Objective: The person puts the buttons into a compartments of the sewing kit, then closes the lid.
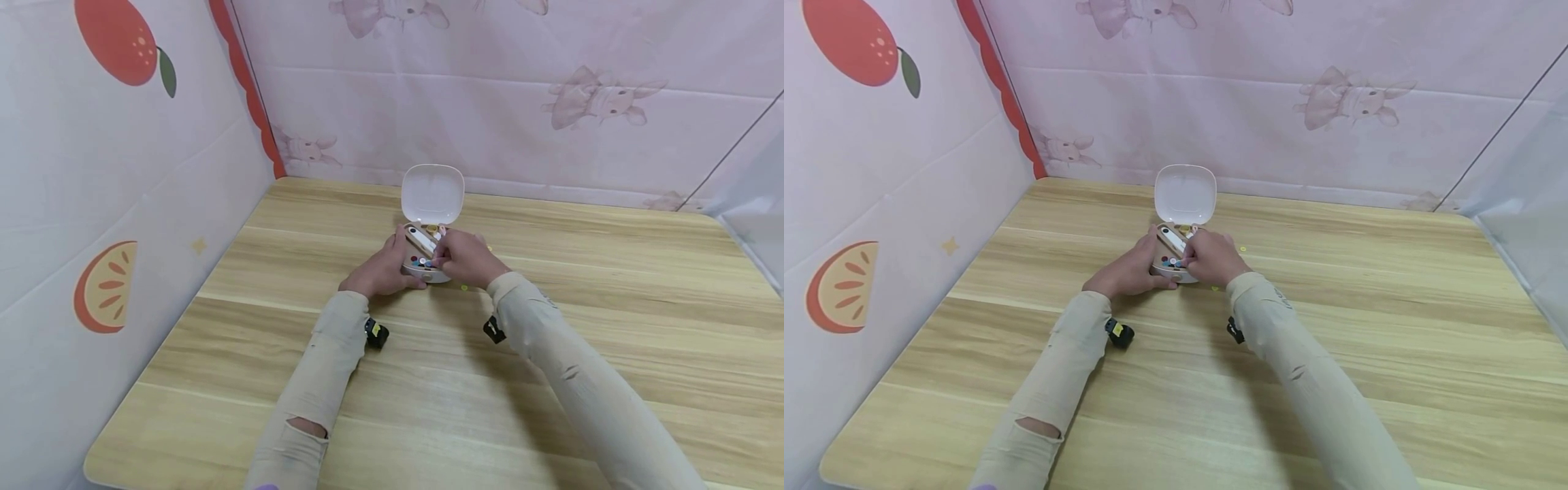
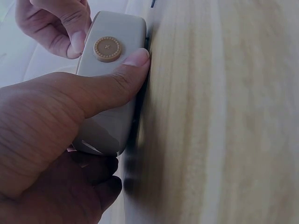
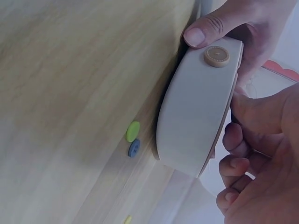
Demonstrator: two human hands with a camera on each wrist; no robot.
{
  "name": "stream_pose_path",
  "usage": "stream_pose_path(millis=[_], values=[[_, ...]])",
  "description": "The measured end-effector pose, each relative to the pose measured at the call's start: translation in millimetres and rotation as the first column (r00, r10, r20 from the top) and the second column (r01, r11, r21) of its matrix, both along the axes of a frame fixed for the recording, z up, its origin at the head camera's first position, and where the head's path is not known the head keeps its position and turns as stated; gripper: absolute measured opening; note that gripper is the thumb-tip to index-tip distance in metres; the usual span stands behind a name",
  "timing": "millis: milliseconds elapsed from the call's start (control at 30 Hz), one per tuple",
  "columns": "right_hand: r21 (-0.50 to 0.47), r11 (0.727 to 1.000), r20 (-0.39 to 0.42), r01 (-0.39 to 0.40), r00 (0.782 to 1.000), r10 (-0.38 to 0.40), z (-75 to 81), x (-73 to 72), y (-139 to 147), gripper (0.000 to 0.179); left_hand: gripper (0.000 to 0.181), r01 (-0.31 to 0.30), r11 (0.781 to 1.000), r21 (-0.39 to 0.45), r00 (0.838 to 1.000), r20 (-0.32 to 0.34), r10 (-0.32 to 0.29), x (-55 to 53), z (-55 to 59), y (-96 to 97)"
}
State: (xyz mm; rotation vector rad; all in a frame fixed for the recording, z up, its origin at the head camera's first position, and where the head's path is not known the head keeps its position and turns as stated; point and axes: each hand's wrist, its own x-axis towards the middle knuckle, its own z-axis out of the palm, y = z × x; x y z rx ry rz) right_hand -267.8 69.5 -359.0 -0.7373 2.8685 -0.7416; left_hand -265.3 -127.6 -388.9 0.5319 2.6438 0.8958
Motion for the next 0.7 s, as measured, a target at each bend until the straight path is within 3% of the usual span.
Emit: stream_pose_path(millis=[700], values=[[-0.031,0.999,-0.015,0.011,1.0,-0.012,-0.8,1.6,1.5,0.007,0.125,-0.02,1.0,0.002,1.0,0.014,0.02,-2.2,-3.3,2.9]])
